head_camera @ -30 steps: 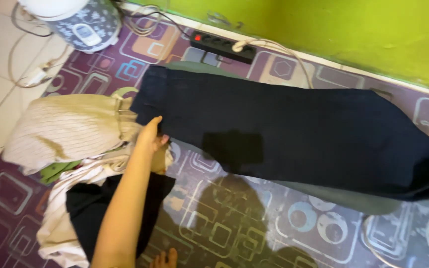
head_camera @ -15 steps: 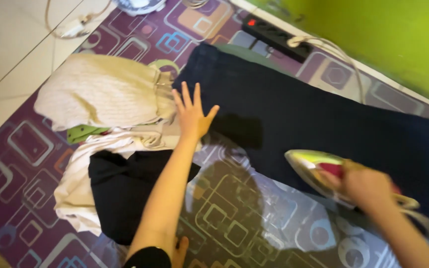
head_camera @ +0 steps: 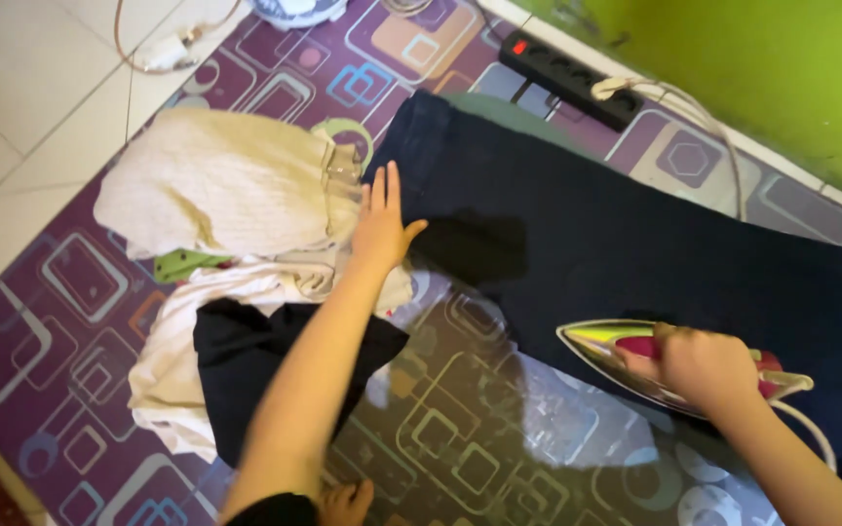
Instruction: Ironing a pair of dark pants on an ironing board.
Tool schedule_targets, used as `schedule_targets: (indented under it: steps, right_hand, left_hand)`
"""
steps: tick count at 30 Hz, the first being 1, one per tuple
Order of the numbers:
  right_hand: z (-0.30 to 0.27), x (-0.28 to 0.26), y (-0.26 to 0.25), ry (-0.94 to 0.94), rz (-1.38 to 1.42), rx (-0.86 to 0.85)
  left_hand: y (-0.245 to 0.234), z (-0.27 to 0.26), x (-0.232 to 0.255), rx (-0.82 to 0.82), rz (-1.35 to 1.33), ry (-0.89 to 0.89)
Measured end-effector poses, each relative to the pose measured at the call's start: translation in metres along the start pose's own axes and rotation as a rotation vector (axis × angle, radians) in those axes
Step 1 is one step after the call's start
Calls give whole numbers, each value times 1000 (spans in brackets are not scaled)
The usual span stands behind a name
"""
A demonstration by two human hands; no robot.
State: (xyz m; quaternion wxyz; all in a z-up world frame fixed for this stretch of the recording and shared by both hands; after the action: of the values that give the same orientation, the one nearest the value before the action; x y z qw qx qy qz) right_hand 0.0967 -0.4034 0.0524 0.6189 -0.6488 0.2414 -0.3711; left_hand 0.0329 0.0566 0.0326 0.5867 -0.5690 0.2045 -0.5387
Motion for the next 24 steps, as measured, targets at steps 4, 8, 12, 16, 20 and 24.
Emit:
schedule_targets:
  steps: [4,8,12,16,20,24]
  right_hand:
    - [0,9,-8,58,41,12]
    - [-1,5,-4,169,33,78]
    - [-2,7,-12,98,48,37]
    - [36,12,-37,400,52,-96]
    - [77,-47,-36,384,196,-138]
    - [129,-116,-32,217,120,45]
  left_hand:
    - [-21,16,17,-258,79,8]
    - [-33,24,26,-464,310,34]
    - [-6,42,4,-303,235,70]
    - [17,57,-34,12,-63,84]
    - [6,45,-31,76,-161,126]
    - [-2,57,-29,67,-128,146]
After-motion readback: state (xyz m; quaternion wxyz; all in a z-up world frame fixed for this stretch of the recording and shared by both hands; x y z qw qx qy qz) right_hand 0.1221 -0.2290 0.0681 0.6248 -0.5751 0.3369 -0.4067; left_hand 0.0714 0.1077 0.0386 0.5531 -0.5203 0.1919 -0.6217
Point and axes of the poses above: each hand's wrist, its own z-axis towards the middle knuckle, its own y-axis out of the palm, x = y × z, the point moved 5 cm from there along z, towards the middle knuckle, and after that the axes turned 7 degrees about x, right-handed, at the moved point
